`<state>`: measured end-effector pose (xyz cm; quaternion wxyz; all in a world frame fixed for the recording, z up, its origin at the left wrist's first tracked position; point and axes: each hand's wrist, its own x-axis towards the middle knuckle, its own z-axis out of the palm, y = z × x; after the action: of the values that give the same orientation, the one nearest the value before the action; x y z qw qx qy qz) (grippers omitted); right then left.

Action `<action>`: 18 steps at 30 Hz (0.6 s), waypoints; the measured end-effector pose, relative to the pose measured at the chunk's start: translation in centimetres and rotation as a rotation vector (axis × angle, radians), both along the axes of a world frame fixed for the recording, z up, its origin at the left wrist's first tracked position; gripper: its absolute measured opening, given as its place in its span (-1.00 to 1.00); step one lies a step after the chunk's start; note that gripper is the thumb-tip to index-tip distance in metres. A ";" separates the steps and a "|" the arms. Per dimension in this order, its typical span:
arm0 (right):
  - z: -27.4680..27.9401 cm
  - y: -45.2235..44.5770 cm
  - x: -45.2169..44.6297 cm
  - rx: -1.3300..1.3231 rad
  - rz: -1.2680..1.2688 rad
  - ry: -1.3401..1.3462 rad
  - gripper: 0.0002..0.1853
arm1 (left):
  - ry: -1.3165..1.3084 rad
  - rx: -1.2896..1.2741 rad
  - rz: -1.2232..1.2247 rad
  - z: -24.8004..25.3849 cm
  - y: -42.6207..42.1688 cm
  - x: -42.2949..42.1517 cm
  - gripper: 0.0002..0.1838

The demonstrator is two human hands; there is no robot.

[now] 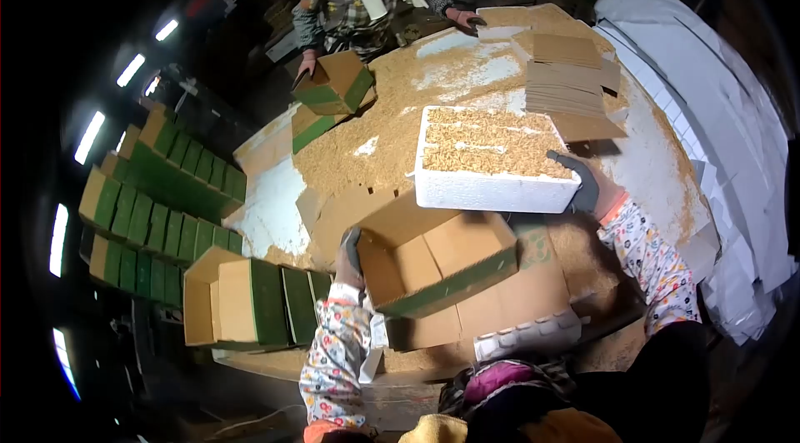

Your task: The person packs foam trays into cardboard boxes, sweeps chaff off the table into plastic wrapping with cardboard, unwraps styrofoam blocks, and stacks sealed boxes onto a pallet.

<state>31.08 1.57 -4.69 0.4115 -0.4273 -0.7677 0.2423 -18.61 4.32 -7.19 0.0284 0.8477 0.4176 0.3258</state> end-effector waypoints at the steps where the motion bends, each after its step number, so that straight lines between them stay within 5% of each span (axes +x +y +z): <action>1: 2.3 -0.8 -0.3 0.048 0.005 -0.119 -0.33 | -0.129 -0.091 0.034 -0.4 0.8 1.0 -0.50; 2: 4.9 -1.3 -0.8 -0.056 0.079 -0.189 -0.34 | -0.119 -0.244 0.059 0.7 1.1 2.2 -0.43; 4: 9.0 -1.7 -2.9 0.190 0.226 -0.369 -0.47 | -0.248 -0.311 0.142 -2.7 3.9 3.9 -0.57; 5: 9.6 -1.5 -3.8 0.100 0.229 -0.433 -0.52 | -0.134 -0.424 0.294 -0.3 3.1 6.1 -0.62; 6: 10.8 -1.9 -6.0 -0.102 0.254 -0.342 -0.56 | -0.778 -0.532 0.117 0.0 2.6 8.1 -0.66; 8: 10.7 -2.1 -8.6 0.030 0.266 -0.522 -0.54 | -1.576 -0.878 -0.082 -1.5 3.7 9.7 -0.64; 9: 9.8 -2.2 -9.3 0.074 0.264 -0.554 -0.52 | -1.724 -1.183 -0.066 -2.6 4.8 9.4 -0.60; 10: 9.7 -2.4 -9.2 0.045 0.256 -0.559 -0.49 | -1.804 -1.136 -0.147 -1.6 4.2 9.5 -0.62; 12: 9.6 -3.2 -11.5 -0.179 0.173 -0.646 -0.43 | -1.495 -1.023 -0.060 -1.8 4.3 8.6 -0.62; 13: 9.1 -3.0 -11.0 0.056 0.250 -0.704 -0.46 | -1.333 -0.962 -0.015 -1.4 4.5 8.3 -0.62; 15: 8.8 -3.2 -10.4 -0.001 0.230 -0.543 -0.48 | -1.228 -0.996 -0.039 -0.6 4.6 8.0 -0.56; 18: 10.5 -3.2 -11.0 -0.048 0.165 -0.689 -0.55 | -1.124 -0.934 -0.049 0.1 4.9 8.5 -0.56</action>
<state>20.11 -1.68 5.81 0.0970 -0.4300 -0.8875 0.1345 -10.08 9.23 -7.13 0.6044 0.4610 0.4165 0.4987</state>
